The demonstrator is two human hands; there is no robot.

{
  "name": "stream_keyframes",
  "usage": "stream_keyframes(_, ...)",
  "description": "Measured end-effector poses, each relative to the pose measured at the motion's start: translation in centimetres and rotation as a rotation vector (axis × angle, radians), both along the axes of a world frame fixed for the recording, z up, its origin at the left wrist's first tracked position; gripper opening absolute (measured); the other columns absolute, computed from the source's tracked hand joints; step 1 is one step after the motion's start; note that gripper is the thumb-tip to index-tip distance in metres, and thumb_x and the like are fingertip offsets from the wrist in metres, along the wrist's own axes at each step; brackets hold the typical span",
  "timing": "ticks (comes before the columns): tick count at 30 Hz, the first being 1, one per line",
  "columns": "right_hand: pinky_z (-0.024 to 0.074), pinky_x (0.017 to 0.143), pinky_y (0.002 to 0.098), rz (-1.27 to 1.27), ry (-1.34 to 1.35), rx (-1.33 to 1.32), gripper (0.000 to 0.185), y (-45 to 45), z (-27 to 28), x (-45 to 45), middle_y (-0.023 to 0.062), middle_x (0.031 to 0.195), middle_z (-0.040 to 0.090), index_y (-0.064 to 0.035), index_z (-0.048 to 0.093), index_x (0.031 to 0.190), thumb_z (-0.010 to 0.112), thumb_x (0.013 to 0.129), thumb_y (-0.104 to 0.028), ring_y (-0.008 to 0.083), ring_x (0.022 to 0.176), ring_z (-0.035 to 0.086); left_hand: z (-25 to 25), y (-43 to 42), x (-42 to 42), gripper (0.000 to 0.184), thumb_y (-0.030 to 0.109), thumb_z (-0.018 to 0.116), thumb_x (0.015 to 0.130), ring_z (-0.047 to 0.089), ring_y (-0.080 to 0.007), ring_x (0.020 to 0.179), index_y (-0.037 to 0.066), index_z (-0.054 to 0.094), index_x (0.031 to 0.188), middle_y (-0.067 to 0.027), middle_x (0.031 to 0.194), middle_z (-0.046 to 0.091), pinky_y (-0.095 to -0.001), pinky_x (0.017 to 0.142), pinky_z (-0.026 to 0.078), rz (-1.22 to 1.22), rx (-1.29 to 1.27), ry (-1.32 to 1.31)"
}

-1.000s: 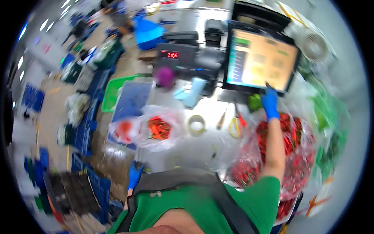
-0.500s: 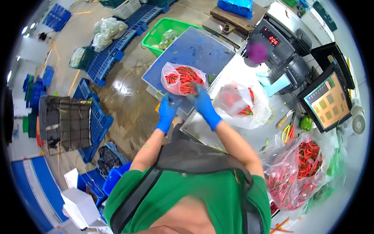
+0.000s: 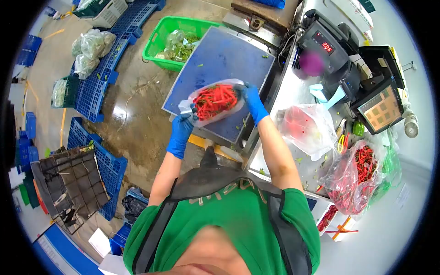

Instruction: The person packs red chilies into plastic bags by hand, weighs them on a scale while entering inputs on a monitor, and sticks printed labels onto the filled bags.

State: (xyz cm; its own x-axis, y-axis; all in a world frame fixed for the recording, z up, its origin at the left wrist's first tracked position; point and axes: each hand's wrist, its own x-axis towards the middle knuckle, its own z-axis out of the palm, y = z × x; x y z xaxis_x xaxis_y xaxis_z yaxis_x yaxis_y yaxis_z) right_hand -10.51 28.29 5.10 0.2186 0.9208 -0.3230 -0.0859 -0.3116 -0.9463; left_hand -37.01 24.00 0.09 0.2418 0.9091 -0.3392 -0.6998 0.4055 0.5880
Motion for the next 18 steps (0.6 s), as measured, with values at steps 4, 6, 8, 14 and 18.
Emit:
stream_keyframes(4, 0.0453, 0.06, 0.0282, 0.247, -0.309, -0.099, 0.016, -0.1, 1.1, -1.7, 0.0032, 0.074, 0.061, -0.0016, 0.064, 0.087, 0.062, 0.078, -0.015, 0.0125, 0.065, 0.053, 3.2, 2.9, -1.5, 0.036, 0.01, 0.046, 0.079, 0.055, -0.0218, 0.09, -0.004, 0.051, 0.112, -0.0096, 0.103, 0.058, -0.0312, 0.082, 0.042, -0.113, -0.068, -0.276)
stream_keyframes(6, 0.0449, 0.059, 0.0291, 0.09, -0.15, 0.029, 0.015, -0.7, 0.1, -1.4, 0.0033, 0.074, 0.061, -0.0008, 0.063, 0.087, 0.063, 0.078, -0.013, 0.0118, 0.065, 0.052, 4.7, 4.5, -1.6, 0.041, 0.019, 0.047, 0.084, 0.056, -0.0209, 0.086, 0.0, 0.043, 0.121, -0.0106, 0.109, 0.056, -0.0347, 0.078, 0.045, -0.078, -0.018, -0.106)
stream_keyframes(8, 0.0441, 0.059, 0.0303, 0.104, -0.177, 0.226, 0.015, 1.0, -3.6, -0.4, 0.0037, 0.076, 0.061, 0.0, 0.062, 0.088, 0.062, 0.077, -0.01, 0.0114, 0.067, 0.051, 2.2, 4.7, -1.3, 0.04, 0.023, 0.049, 0.084, 0.056, -0.0203, 0.088, 0.002, 0.047, 0.119, -0.0099, 0.107, 0.057, -0.0341, 0.078, 0.045, -0.021, -0.026, 0.073)
stream_keyframes(14, 0.0453, 0.077, 0.0269, 0.112, 0.108, 0.098, 0.031, -1.4, -4.4, -5.4, 0.0045, 0.093, 0.061, 0.0013, 0.059, 0.103, 0.066, 0.078, -0.014, 0.0131, 0.082, 0.056, 2.3, 3.7, 0.5, 0.038, 0.021, 0.049, 0.085, 0.055, -0.0176, 0.095, 0.001, 0.048, 0.117, -0.0088, 0.108, 0.056, -0.031, 0.08, 0.045, -0.292, 0.161, 0.212)
stream_keyframes(18, 0.0419, 0.079, 0.0393, 0.503, -0.55, 0.455, 0.037, -3.3, 0.7, -10.6, 0.0143, 0.09, 0.061, -0.0091, 0.064, 0.093, 0.06, 0.077, -0.042, 0.0286, 0.082, 0.055, -0.4, 2.8, 2.9, 0.032, 0.018, 0.047, 0.086, 0.053, -0.0169, 0.092, 0.002, 0.05, 0.113, -0.0075, 0.101, 0.057, -0.0286, 0.083, 0.044, -0.455, 0.145, 0.135)
